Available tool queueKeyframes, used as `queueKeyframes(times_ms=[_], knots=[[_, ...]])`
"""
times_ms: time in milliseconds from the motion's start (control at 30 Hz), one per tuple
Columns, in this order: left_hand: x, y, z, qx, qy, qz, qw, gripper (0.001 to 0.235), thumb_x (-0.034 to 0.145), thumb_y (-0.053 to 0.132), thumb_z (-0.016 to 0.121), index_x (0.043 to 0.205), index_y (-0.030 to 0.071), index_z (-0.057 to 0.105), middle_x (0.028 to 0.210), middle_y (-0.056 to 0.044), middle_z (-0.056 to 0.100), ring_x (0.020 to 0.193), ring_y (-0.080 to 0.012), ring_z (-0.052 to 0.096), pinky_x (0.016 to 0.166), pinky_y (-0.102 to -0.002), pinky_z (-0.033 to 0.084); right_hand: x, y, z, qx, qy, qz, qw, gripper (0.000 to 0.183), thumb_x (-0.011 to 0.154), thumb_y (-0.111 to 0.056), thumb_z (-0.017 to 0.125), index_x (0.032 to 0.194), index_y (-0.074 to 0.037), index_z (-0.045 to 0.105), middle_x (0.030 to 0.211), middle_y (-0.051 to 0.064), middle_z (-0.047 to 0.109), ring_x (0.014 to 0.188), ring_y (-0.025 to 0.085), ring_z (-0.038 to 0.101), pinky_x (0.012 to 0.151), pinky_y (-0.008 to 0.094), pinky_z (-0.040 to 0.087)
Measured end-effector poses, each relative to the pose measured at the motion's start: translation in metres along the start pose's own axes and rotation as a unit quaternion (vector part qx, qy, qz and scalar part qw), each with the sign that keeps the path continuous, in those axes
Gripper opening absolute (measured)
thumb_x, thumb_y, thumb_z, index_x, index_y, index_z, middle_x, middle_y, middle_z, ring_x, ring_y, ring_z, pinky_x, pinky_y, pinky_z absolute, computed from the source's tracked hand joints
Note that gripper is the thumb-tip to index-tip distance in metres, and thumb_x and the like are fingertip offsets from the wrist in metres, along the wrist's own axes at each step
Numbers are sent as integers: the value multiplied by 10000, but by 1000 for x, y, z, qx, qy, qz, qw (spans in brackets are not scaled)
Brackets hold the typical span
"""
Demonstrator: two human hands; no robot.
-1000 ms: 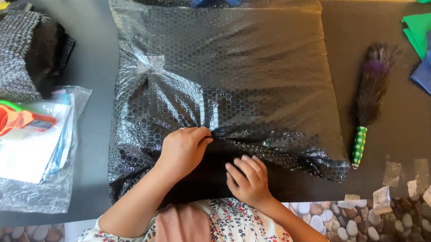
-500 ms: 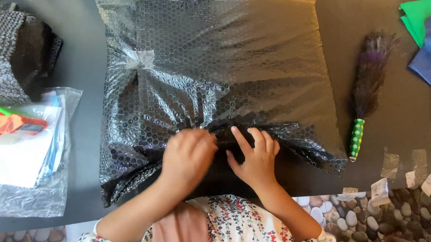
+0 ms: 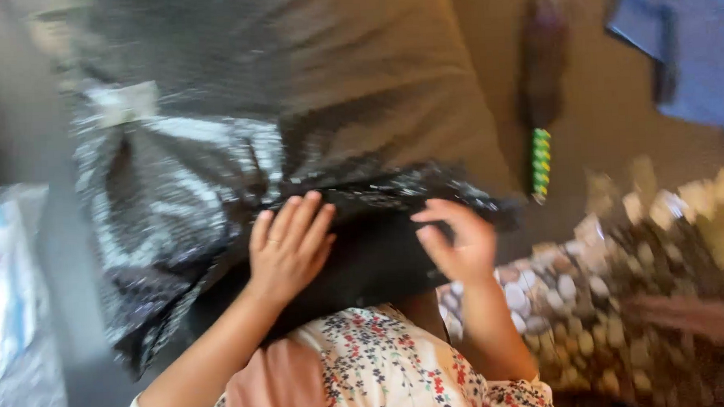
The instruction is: The person wraps a rectangular object in black bubble wrap, folds the edges, and secures them with clear tape. They then use a feather duster to wipe the surface of the wrapped package.
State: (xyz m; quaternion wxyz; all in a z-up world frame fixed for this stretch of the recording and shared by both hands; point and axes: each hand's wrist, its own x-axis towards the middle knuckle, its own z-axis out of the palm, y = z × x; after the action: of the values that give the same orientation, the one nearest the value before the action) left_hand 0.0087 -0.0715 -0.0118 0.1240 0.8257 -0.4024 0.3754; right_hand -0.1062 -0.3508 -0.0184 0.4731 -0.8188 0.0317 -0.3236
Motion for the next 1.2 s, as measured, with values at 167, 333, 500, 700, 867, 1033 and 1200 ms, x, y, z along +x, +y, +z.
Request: queueKeyframes(times_ms=[167, 333, 500, 700, 867, 1033, 1200], knots=[[9, 2, -1, 9, 0, 21, 1000, 386, 982, 418, 635, 1334, 278, 711, 1432, -20, 665, 1275, -216, 620, 1155, -452, 324, -58, 71, -124, -71, 323, 193, 924, 188, 878, -132, 784, 1058, -158, 734, 848, 18, 651, 796, 113, 584, 750, 233, 468], [13, 1, -2, 6, 10, 21, 1000, 348, 984, 422, 652, 1270, 260, 766, 1354, -22, 718, 1216, -228, 657, 1128, -448, 361, -120, 104, -166, 35, 498, 385, 777, 137, 895, -278, 734, 947, -215, 624, 650, -7, 559, 549, 33, 480, 398, 136, 340], [15, 0, -11, -50, -13, -10, 999, 378, 959, 343, 706, 1270, 131, 742, 1358, -37, 713, 1225, -236, 654, 1119, -430, 379, -146, 118, -145, 476, 330, 547, 605, 443, 864, -507, 800, 1006, -93, 733, 1111, 87, 753, 1100, 227, 682, 936, 302, 549], [30, -4, -22, -80, -16, -15, 997, 316, 939, 258, 691, 1226, 128, 726, 1329, -27, 714, 1190, -214, 665, 1066, -404, 425, -126, 99, -138, -83, 405, 408, 814, 213, 820, -241, 911, 986, -190, 787, 914, 47, 699, 844, 105, 670, 761, 201, 550], [33, -10, -36, -104, -77, -35, 991, 285, 942, 134, 671, 1223, 148, 714, 1385, -7, 675, 1232, -178, 644, 1071, -381, 396, -80, 23, -155, -322, 236, 103, 911, 115, 1006, 143, 798, 1046, 37, 775, 989, 146, 748, 928, 241, 722, 872, 338, 580], [28, -13, -31, -144, -62, -29, 987, 291, 962, 85, 651, 1248, 101, 704, 1401, -62, 650, 1247, -215, 631, 1067, -404, 419, 20, -109, -84, -139, 7, -1, 990, 268, 784, 66, 895, 977, 42, 711, 980, 168, 714, 846, 202, 664, 858, 299, 561], [22, -18, -20, -236, -18, -77, 969, 417, 891, 18, 574, 1300, 43, 651, 1167, -85, 748, 1119, -248, 704, 1023, -398, 482, 101, -157, 22, -37, -345, -165, 923, 76, 824, -158, 800, 852, -139, 732, 797, 40, 741, 771, 267, 729, 714, 399, 594]])
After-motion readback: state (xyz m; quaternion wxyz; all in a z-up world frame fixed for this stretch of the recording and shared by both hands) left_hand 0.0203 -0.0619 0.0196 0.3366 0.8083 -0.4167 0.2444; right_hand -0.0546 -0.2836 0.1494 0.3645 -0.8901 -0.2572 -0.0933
